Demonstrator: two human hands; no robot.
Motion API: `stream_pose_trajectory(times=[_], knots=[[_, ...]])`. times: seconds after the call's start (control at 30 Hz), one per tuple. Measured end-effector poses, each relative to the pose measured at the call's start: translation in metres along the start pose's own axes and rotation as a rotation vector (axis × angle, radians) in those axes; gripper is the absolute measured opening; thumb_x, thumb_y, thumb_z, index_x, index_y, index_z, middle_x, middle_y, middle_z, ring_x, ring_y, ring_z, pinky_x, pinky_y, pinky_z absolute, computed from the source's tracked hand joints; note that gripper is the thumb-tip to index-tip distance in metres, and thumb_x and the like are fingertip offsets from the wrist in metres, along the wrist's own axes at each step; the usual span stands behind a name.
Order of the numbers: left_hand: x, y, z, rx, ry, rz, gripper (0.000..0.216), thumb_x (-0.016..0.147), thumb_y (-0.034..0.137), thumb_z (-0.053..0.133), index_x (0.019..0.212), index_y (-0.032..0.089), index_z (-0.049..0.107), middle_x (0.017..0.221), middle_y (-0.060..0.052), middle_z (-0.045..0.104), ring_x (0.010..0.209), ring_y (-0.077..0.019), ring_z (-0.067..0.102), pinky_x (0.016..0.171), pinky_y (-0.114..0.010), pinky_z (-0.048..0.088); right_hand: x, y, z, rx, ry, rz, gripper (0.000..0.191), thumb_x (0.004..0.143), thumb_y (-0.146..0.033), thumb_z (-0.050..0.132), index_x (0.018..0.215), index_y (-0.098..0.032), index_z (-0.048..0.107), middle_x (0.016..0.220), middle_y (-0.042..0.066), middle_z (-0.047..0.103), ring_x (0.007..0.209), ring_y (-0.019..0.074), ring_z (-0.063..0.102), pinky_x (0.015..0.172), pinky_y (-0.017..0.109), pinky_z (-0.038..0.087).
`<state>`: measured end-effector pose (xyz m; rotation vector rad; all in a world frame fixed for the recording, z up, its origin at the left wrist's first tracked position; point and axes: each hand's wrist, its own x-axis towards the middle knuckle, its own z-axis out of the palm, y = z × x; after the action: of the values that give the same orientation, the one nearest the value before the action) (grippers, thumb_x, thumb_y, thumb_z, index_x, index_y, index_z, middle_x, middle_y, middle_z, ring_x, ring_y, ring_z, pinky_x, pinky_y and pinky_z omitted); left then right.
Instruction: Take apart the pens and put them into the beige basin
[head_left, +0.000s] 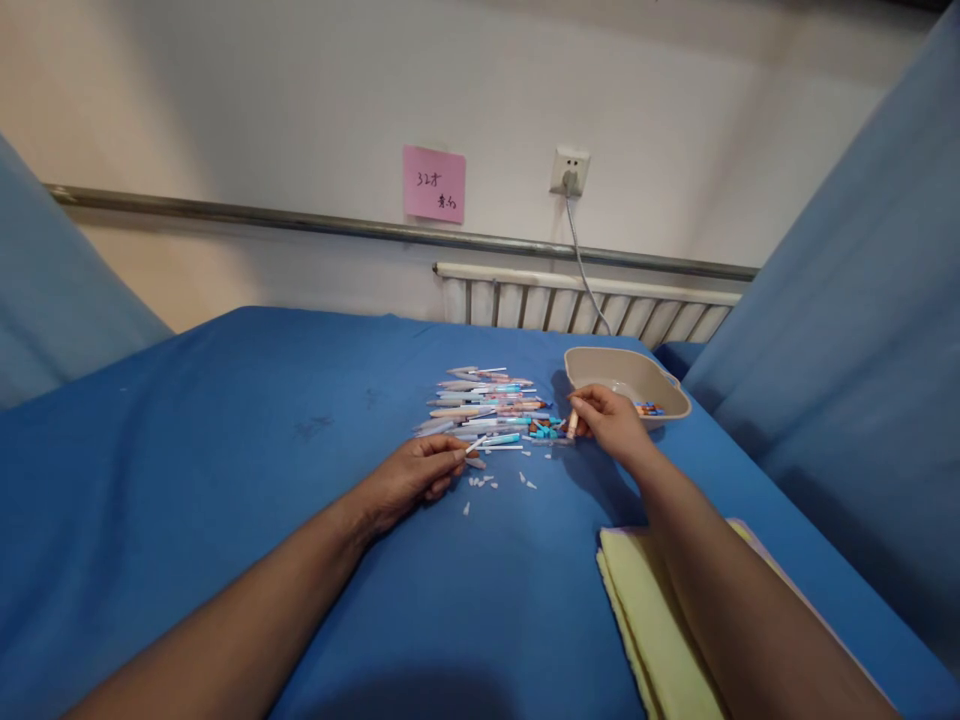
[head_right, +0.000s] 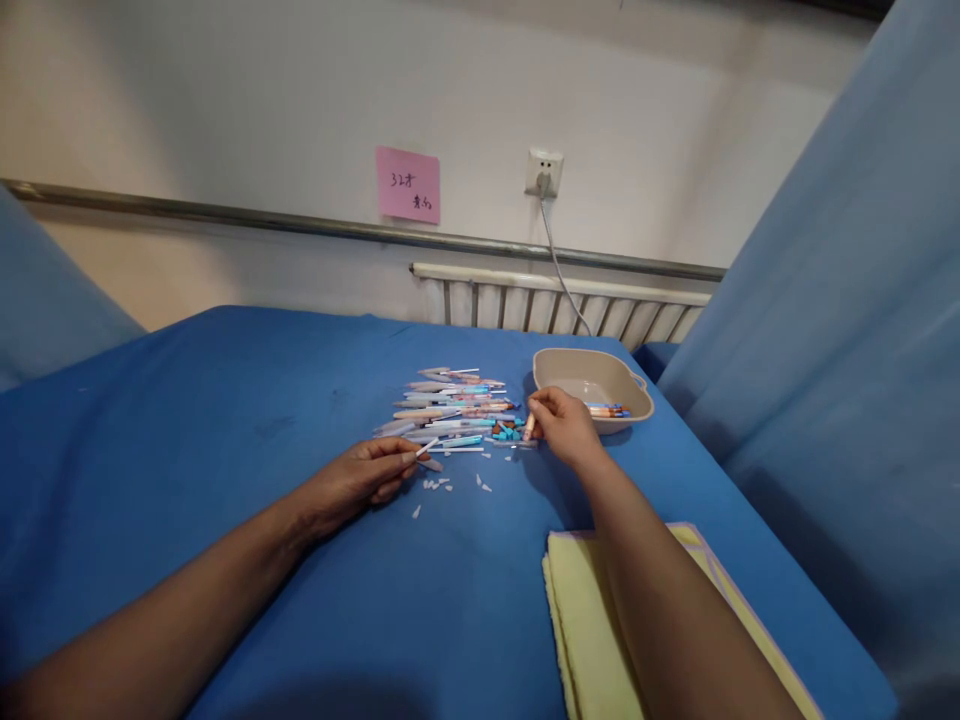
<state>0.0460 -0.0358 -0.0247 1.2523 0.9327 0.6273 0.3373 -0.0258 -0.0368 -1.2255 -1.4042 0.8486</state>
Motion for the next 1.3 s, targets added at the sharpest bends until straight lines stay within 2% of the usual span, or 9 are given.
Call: stream_pose_trajectory(times=[0.1, 0.23, 0.33, 0.43, 0.53, 0.63, 0.77, 1.0, 1.3], knots=[[0.000, 0.000, 0.000, 0.001, -0.003, 0.004, 0.031, 0.076, 0.038, 0.066, 0.092, 0.011, 0.062, 0.065, 0.003, 0.048, 0.042, -0.0027, 0.033, 0.037, -0.018, 0.020, -0.002, 0.003, -0.004, -0.161, -0.118, 0.054, 0.016, 0.079, -0.036, 0.053, 0.078, -0.020, 0.054, 0.051, -0.004, 0.058, 0.045, 0.0133, 0.055, 0.048, 0.024, 0.042], [0.000, 0.000, 0.001, 0.008, -0.002, 0.008, 0.030, 0.076, 0.037, 0.066, 0.091, 0.011, 0.063, 0.065, 0.003, 0.048, 0.042, -0.0025, 0.033, 0.037, -0.017, 0.021, -0.012, -0.004, 0.000, -0.561, -0.358, 0.068, 0.012, 0.083, -0.027, 0.049, 0.077, -0.020, 0.057, 0.049, -0.002, 0.062, 0.053, 0.0145, 0.060, 0.054, 0.023, 0.042], [0.000, 0.001, 0.002, 0.010, 0.002, 0.007, 0.030, 0.076, 0.037, 0.066, 0.091, 0.011, 0.063, 0.065, 0.003, 0.048, 0.042, -0.0026, 0.033, 0.037, -0.017, 0.021, -0.018, -0.010, 0.002, -0.769, -0.431, 0.057, 0.012, 0.082, -0.022, 0.049, 0.076, -0.020, 0.060, 0.048, -0.001, 0.063, 0.058, 0.0153, 0.061, 0.056, 0.022, 0.040], [0.000, 0.001, 0.002, 0.008, 0.000, 0.011, 0.029, 0.077, 0.037, 0.065, 0.091, 0.011, 0.063, 0.066, 0.002, 0.048, 0.042, -0.0027, 0.034, 0.037, -0.017, 0.021, -0.018, -0.011, 0.005, -0.802, -0.425, 0.065, 0.011, 0.082, -0.023, 0.052, 0.079, -0.020, 0.062, 0.050, 0.000, 0.064, 0.062, 0.0164, 0.062, 0.059, 0.023, 0.040], [0.000, 0.002, 0.002, 0.002, 0.008, 0.003, 0.030, 0.076, 0.037, 0.066, 0.091, 0.012, 0.063, 0.065, 0.003, 0.049, 0.042, -0.0030, 0.034, 0.037, -0.018, 0.020, -0.015, -0.008, 0.012, -0.877, -0.316, 0.010, 0.013, 0.081, -0.028, 0.057, 0.086, -0.019, 0.064, 0.075, 0.005, 0.070, 0.074, 0.0179, 0.062, 0.066, 0.025, 0.041], [0.002, 0.002, 0.002, -0.007, 0.018, -0.003, 0.031, 0.074, 0.037, 0.067, 0.090, 0.012, 0.062, 0.064, 0.003, 0.049, 0.042, -0.0031, 0.034, 0.038, -0.018, 0.021, -0.010, -0.004, 0.023, -0.935, -0.187, -0.128, 0.021, 0.084, -0.025, 0.055, 0.102, -0.018, 0.063, 0.103, 0.008, 0.066, 0.093, 0.0195, 0.059, 0.078, 0.027, 0.040], [0.004, 0.000, 0.001, -0.020, 0.022, 0.007, 0.030, 0.074, 0.038, 0.068, 0.087, 0.012, 0.061, 0.064, 0.003, 0.049, 0.041, -0.0028, 0.035, 0.038, -0.018, 0.021, -0.002, 0.005, 0.036, -0.955, -0.171, -0.187, 0.034, 0.090, -0.021, 0.046, 0.123, -0.020, 0.052, 0.120, 0.008, 0.060, 0.110, 0.0214, 0.050, 0.090, 0.030, 0.036], [0.004, 0.000, 0.002, -0.020, 0.029, 0.014, 0.028, 0.075, 0.037, 0.068, 0.086, 0.012, 0.061, 0.065, 0.003, 0.050, 0.042, -0.0030, 0.035, 0.038, -0.018, 0.022, 0.004, 0.016, 0.036, -0.977, -0.181, -0.116, 0.029, 0.088, -0.021, 0.049, 0.116, -0.018, 0.058, 0.109, 0.010, 0.060, 0.103, 0.0219, 0.051, 0.090, 0.031, 0.035], [0.004, -0.004, 0.001, 0.029, 0.011, 0.040, 0.031, 0.077, 0.040, 0.065, 0.089, 0.012, 0.061, 0.067, 0.002, 0.050, 0.044, -0.0037, 0.037, 0.039, -0.018, 0.024, 0.001, 0.010, 0.035, -0.907, -0.187, -0.132, 0.012, 0.088, -0.020, 0.051, 0.096, -0.018, 0.060, 0.099, 0.006, 0.063, 0.097, 0.0201, 0.053, 0.086, 0.031, 0.037]])
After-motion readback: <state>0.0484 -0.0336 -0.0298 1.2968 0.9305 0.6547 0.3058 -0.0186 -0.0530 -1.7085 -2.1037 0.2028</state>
